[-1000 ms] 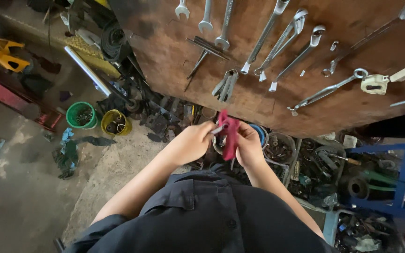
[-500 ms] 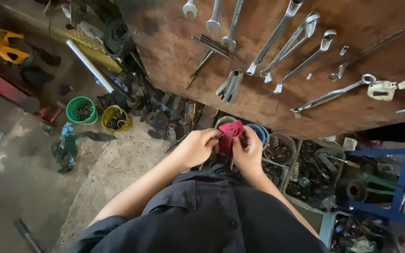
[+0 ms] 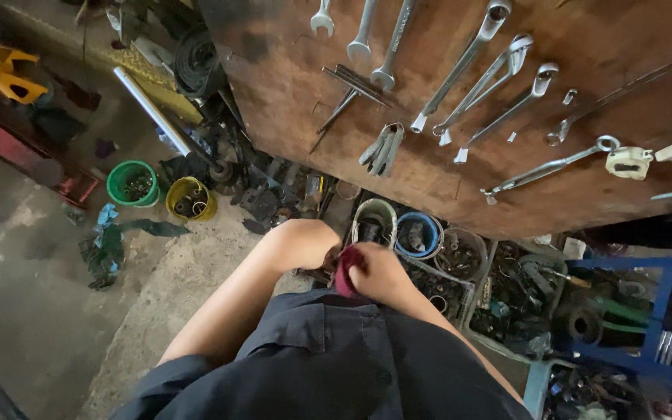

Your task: Cleaning a variety of wrenches using a red cloth and organizing them on a tool board.

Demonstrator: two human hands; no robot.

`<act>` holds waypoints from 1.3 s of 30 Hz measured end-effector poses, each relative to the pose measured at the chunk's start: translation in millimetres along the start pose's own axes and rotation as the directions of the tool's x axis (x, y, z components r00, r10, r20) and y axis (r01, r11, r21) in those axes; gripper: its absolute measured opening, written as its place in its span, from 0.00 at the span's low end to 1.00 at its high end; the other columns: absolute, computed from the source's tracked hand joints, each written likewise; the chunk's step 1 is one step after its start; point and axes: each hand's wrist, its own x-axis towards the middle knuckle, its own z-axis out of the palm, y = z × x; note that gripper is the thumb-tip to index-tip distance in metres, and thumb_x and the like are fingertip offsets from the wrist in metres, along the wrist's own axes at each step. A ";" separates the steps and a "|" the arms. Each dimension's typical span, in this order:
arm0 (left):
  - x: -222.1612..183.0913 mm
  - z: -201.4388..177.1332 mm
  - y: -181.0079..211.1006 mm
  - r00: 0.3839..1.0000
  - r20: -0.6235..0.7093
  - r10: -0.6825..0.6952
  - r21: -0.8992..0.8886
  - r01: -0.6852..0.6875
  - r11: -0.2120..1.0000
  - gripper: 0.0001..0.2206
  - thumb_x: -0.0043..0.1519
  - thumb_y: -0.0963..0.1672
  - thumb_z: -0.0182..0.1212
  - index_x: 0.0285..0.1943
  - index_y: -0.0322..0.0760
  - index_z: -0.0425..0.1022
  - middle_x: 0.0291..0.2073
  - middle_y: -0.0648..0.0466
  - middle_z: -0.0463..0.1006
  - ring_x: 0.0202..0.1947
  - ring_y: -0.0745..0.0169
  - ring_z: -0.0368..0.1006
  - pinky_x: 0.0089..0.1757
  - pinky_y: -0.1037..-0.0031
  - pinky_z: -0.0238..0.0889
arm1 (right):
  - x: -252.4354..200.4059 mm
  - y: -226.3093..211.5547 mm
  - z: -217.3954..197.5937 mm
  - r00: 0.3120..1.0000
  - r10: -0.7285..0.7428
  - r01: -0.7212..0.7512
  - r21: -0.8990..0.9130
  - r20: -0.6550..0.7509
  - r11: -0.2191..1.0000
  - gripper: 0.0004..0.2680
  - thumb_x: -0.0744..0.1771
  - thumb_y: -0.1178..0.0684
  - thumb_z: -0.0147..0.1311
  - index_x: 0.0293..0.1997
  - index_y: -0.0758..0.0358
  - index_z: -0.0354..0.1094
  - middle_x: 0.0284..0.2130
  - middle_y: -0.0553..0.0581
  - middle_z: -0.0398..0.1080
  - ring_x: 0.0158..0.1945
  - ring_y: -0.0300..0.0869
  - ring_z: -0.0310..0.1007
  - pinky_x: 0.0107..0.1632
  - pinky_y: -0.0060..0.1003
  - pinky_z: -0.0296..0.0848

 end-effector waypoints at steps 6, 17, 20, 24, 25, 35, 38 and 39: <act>13.5 26.9 24.8 0.877 -0.479 -0.026 -0.259 -0.113 0.959 0.07 0.59 0.40 0.59 0.44 0.35 0.80 0.34 0.40 0.81 0.38 0.38 0.78 0.38 0.57 0.69 | -4.4 7.1 -16.0 0.880 0.187 -0.060 0.288 -0.437 0.956 0.11 0.64 0.61 0.56 0.50 0.67 0.69 0.36 0.58 0.75 0.35 0.40 0.77 0.38 0.35 0.76; 1.7 30.9 -19.1 0.892 -0.451 0.031 -0.195 -0.132 0.972 0.10 0.68 0.46 0.60 0.43 0.34 0.79 0.33 0.45 0.80 0.34 0.47 0.75 0.35 0.61 0.67 | 3.9 30.4 -13.8 0.822 0.320 -0.005 0.555 -0.472 0.832 0.08 0.67 0.60 0.52 0.49 0.68 0.72 0.36 0.54 0.77 0.37 0.35 0.74 0.42 0.31 0.72; -17.0 -2.1 -8.4 0.942 -0.110 -0.316 -0.403 0.248 0.881 0.10 0.65 0.48 0.53 0.44 0.44 0.78 0.29 0.50 0.83 0.29 0.49 0.78 0.34 0.61 0.70 | 6.7 52.9 -2.7 0.819 0.335 0.031 0.620 -0.466 0.784 0.08 0.67 0.59 0.51 0.49 0.67 0.72 0.39 0.54 0.78 0.41 0.34 0.76 0.47 0.30 0.74; -27.2 -14.2 -21.1 0.856 -0.474 -0.206 -0.181 0.134 0.974 0.09 0.63 0.48 0.57 0.38 0.42 0.80 0.31 0.47 0.81 0.31 0.44 0.77 0.34 0.58 0.67 | 1.7 35.7 -11.8 0.883 0.328 -0.154 0.453 -0.335 0.878 0.09 0.65 0.59 0.54 0.49 0.64 0.73 0.37 0.55 0.78 0.39 0.37 0.76 0.44 0.31 0.74; -30.5 -19.7 -20.9 0.862 -0.466 -0.198 -0.137 0.151 0.979 0.10 0.63 0.48 0.58 0.37 0.41 0.79 0.30 0.46 0.80 0.31 0.42 0.76 0.34 0.57 0.66 | -0.3 33.9 -9.5 0.924 0.306 -0.212 0.359 -0.230 0.909 0.09 0.64 0.58 0.55 0.47 0.64 0.74 0.35 0.56 0.78 0.38 0.38 0.77 0.43 0.32 0.75; 17.7 50.2 -25.5 0.922 -0.364 -0.134 -0.523 -0.083 0.848 0.07 0.65 0.43 0.56 0.46 0.38 0.78 0.35 0.53 0.83 0.36 0.59 0.78 0.41 0.65 0.69 | -8.7 41.3 -27.9 0.786 0.347 -0.071 0.484 -0.512 0.872 0.06 0.67 0.58 0.55 0.45 0.66 0.74 0.32 0.53 0.75 0.31 0.36 0.71 0.35 0.31 0.71; 33.2 80.7 -0.1 0.951 -0.291 -0.100 -0.749 -0.161 0.643 0.07 0.68 0.42 0.53 0.44 0.34 0.76 0.31 0.54 0.78 0.32 0.64 0.72 0.36 0.68 0.66 | -1.2 73.2 -12.7 0.687 0.464 0.067 0.684 -0.559 0.726 0.04 0.69 0.59 0.55 0.45 0.69 0.72 0.32 0.51 0.73 0.32 0.33 0.69 0.36 0.29 0.68; 36.8 81.9 5.1 0.953 -0.288 -0.093 -0.747 -0.163 0.644 0.07 0.68 0.42 0.53 0.44 0.34 0.76 0.31 0.54 0.78 0.32 0.64 0.72 0.36 0.68 0.66 | -1.1 79.2 -9.2 0.681 0.467 0.067 0.683 -0.564 0.727 0.04 0.69 0.59 0.55 0.45 0.69 0.72 0.32 0.51 0.73 0.32 0.33 0.69 0.36 0.29 0.68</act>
